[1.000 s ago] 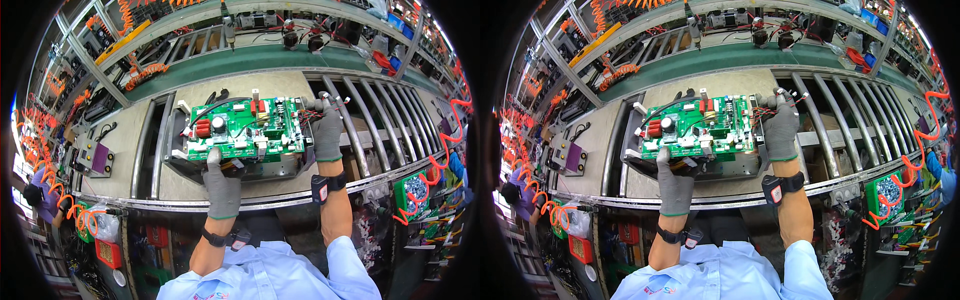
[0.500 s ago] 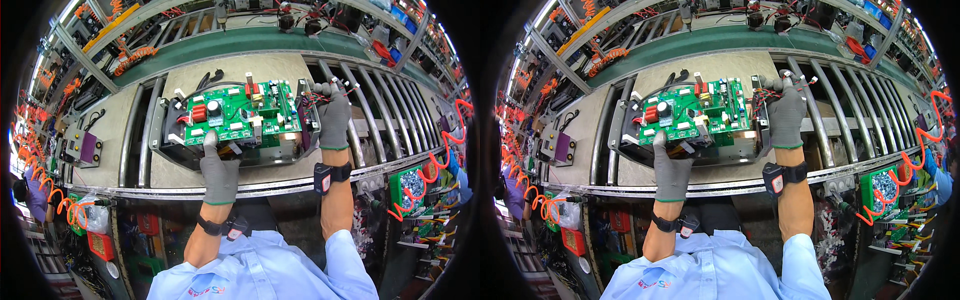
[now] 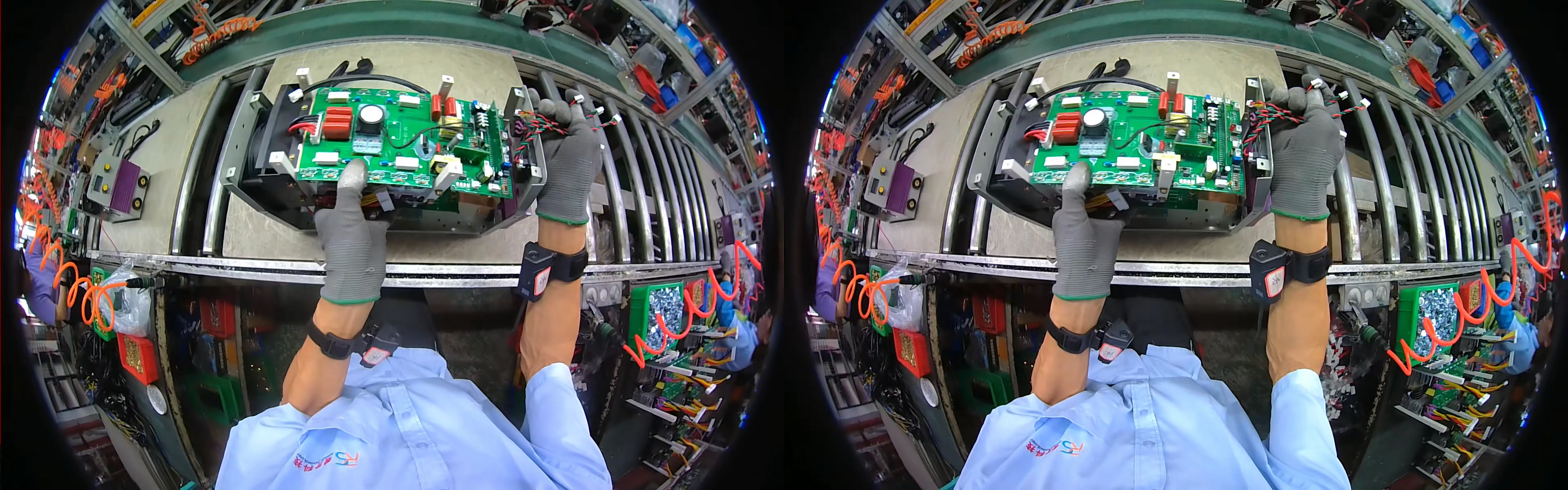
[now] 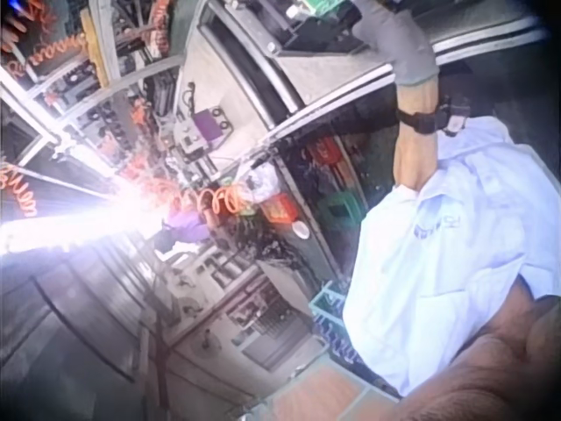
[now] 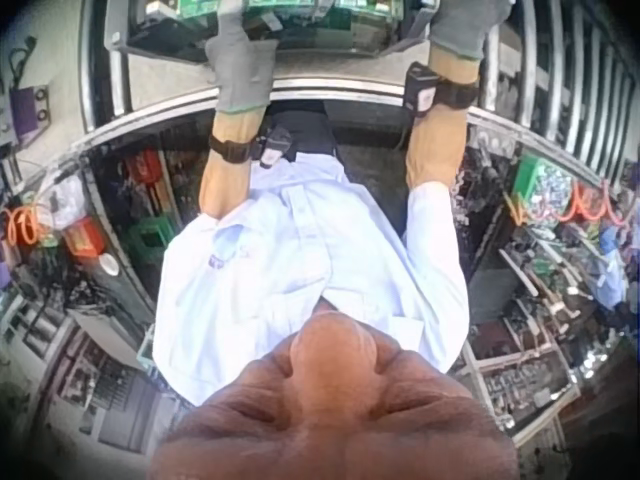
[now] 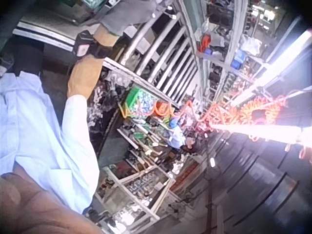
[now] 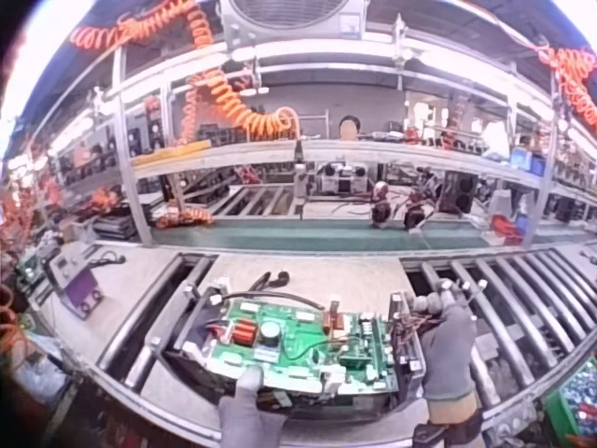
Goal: Assemble structural housing, fans, and wiring inside an inverter unit shell and secure components with a pneumatic screwdriver tool.
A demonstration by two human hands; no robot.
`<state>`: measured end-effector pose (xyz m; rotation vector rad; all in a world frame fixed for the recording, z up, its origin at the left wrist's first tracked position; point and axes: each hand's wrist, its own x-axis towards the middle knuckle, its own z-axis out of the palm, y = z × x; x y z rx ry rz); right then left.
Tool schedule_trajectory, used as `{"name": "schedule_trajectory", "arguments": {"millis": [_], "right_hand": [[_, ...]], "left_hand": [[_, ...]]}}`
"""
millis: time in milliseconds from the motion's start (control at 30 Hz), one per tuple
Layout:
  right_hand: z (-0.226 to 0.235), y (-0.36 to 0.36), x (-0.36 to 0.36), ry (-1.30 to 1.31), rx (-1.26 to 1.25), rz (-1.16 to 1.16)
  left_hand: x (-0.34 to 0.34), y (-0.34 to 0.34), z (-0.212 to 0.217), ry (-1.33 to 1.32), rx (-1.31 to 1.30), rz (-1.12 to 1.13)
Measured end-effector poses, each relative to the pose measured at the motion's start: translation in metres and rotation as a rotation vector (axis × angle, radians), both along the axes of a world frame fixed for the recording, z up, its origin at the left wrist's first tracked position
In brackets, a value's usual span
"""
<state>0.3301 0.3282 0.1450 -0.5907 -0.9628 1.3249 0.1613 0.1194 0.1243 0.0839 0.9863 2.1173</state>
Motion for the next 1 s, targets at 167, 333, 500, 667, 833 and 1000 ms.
{"name": "schedule_trajectory", "arguments": {"millis": [167, 333, 500, 667, 833, 1000], "right_hand": [[-0.016, 0.009, 0.009, -0.07, -0.014, -0.11], [-0.005, 0.001, 0.013, -0.798, 0.347, -0.393], [0.047, -0.068, -0.002, -0.698, 0.366, -0.307], [0.095, -0.139, -0.038, -0.96, 0.818, -0.468], [0.106, -0.124, -0.11, -1.537, 1.126, 0.044], [0.11, -0.096, -0.145, -1.776, 0.993, 0.541]], "left_hand": [[0.007, 0.009, -0.01, -0.015, -0.039, 0.029], [0.016, 0.018, -0.008, -0.021, -0.087, 0.165], [0.008, 0.022, 0.003, -0.056, -0.229, 0.115], [0.004, 0.027, 0.0, -0.045, -0.357, 0.125], [0.009, 0.014, -0.014, 0.1, -0.126, 0.083], [0.01, 0.01, -0.003, 0.171, -0.257, 0.085]]}}
